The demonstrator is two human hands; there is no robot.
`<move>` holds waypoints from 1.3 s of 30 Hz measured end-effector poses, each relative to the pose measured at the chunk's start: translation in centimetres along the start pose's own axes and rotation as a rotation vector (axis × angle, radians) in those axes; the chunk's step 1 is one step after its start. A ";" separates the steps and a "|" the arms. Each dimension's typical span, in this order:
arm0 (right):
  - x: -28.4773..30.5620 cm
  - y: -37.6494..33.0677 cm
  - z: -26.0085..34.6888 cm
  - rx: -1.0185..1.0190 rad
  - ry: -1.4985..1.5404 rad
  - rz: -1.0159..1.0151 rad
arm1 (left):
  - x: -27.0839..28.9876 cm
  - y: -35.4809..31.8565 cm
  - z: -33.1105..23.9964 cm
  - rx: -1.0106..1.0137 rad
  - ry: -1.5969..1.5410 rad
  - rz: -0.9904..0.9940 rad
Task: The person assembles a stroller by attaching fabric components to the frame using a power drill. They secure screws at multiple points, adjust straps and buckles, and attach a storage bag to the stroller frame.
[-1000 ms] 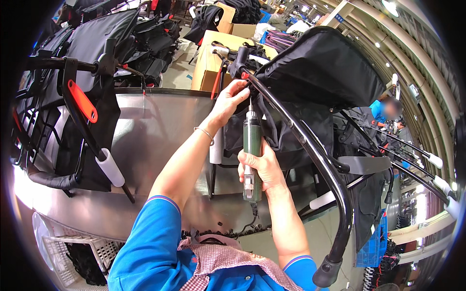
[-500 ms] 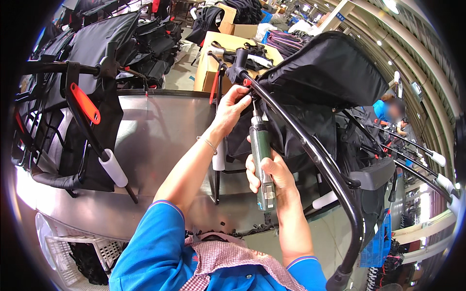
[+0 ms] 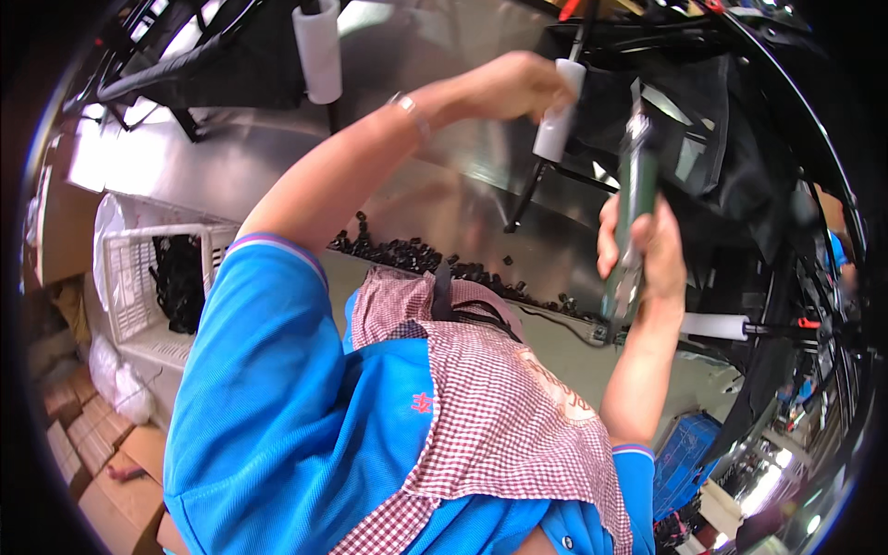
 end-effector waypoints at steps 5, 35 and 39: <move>-2.4 -2.0 -6.2 -0.152 0.417 0.055 | 0.0 -15.5 9.5 0.316 0.244 0.044; -8.1 -4.1 -9.5 -0.270 -0.394 0.240 | -4.4 -20.8 7.5 0.628 -0.785 -0.651; -8.1 -4.5 -9.1 -0.255 -0.398 0.211 | -5.6 -17.7 5.5 0.527 -1.085 -0.697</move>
Point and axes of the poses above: each hand's wrist, its own y-axis towards the middle knuckle, its own x-axis out of the back of the hand, z = x × y, the point moved 1 cm from there along y, towards the middle knuckle, and after that the axes turned 6 degrees about -y, right-handed, at the moved point
